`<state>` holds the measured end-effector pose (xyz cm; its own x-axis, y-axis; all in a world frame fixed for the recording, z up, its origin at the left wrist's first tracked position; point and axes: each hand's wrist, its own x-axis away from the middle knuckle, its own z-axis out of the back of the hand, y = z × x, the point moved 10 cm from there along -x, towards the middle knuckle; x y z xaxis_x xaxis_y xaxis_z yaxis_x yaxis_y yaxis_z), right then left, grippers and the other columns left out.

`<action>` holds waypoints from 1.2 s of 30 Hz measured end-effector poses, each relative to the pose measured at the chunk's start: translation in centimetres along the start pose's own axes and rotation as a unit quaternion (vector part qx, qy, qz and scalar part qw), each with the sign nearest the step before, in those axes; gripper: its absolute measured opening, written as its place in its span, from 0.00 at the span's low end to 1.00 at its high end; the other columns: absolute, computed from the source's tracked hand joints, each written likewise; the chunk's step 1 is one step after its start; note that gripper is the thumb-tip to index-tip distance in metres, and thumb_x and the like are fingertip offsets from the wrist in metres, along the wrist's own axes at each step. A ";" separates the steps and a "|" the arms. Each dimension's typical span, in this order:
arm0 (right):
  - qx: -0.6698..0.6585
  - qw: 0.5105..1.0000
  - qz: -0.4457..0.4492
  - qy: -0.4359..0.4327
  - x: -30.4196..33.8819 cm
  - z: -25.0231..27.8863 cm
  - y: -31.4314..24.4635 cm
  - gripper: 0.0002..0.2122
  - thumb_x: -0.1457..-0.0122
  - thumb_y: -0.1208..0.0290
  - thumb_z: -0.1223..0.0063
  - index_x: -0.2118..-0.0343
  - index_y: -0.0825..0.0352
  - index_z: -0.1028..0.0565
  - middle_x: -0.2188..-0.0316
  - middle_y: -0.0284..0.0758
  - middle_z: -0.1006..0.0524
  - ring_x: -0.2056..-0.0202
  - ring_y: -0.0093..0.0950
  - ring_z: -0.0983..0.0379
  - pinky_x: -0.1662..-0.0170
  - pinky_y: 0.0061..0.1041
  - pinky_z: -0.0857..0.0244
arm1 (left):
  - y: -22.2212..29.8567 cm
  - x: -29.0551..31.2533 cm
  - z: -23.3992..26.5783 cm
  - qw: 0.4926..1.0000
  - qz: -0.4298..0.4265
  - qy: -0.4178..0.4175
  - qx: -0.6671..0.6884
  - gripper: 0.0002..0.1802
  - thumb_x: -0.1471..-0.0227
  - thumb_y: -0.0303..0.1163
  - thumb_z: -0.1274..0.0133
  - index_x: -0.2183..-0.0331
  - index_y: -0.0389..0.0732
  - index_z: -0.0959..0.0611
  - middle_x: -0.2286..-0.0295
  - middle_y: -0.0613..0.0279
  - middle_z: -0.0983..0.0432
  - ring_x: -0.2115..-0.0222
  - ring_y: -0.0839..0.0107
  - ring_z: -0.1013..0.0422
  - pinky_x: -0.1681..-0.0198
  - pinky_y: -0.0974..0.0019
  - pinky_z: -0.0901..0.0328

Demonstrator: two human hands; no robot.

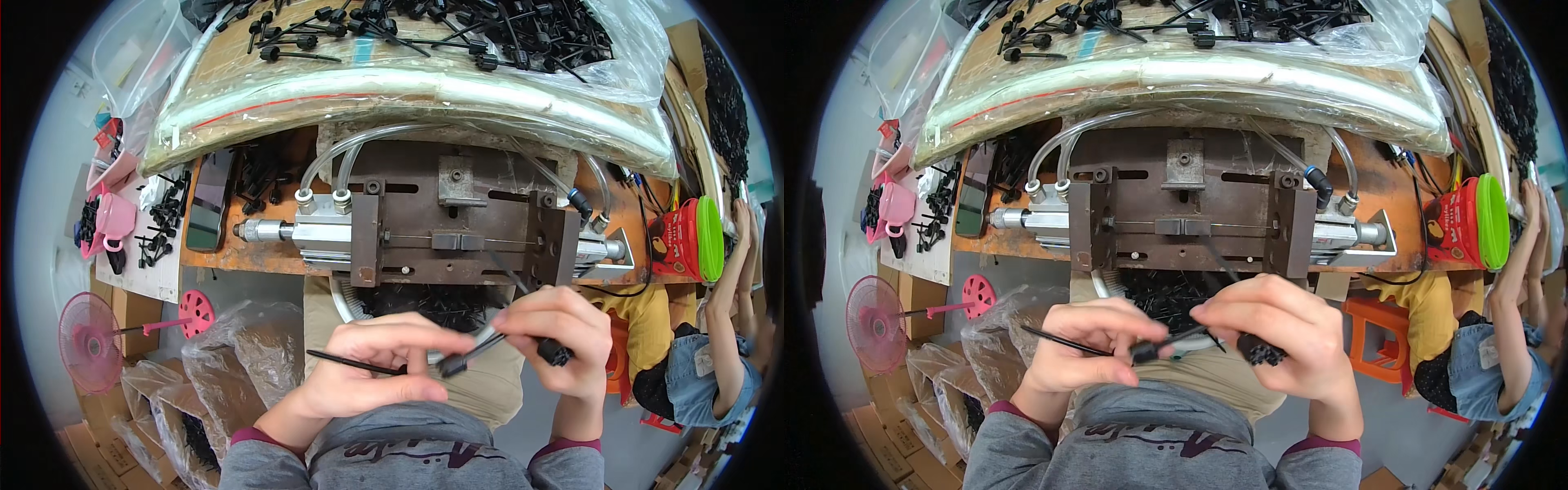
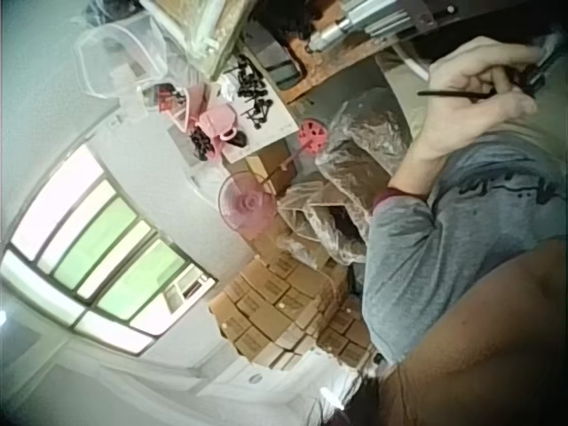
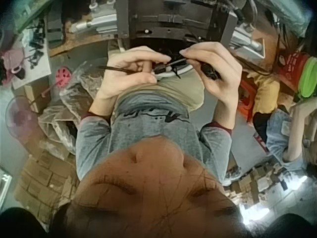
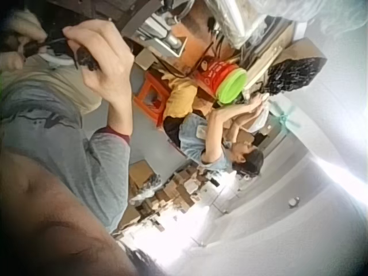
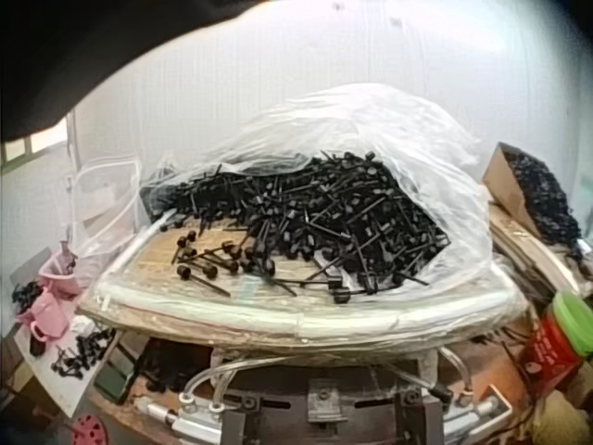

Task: Assembling small black plastic components using a pneumatic press machine at a workstation.

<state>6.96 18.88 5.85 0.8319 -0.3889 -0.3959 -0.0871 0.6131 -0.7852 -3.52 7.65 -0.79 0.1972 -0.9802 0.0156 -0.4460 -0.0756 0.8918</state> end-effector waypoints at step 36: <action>0.333 0.910 0.224 0.108 2.8 -0.7 -3.1 0.16 0.63 0.80 0.32 0.66 0.72 0.18 0.70 0.34 0.24 0.78 0.26 0.31 0.78 0.22 0.38 | 2.6 -2.1 -2.3 0.910 -0.154 0.029 -0.383 0.19 0.61 0.26 0.31 0.61 0.38 0.14 0.60 0.57 0.19 0.77 0.73 0.23 0.78 0.74 0.30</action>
<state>9.16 15.37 6.87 0.6618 -0.0800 -0.7454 0.0212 0.9959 -0.0881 -3.06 9.90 2.57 0.2660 -0.9213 -0.2835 0.3740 -0.1725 0.9113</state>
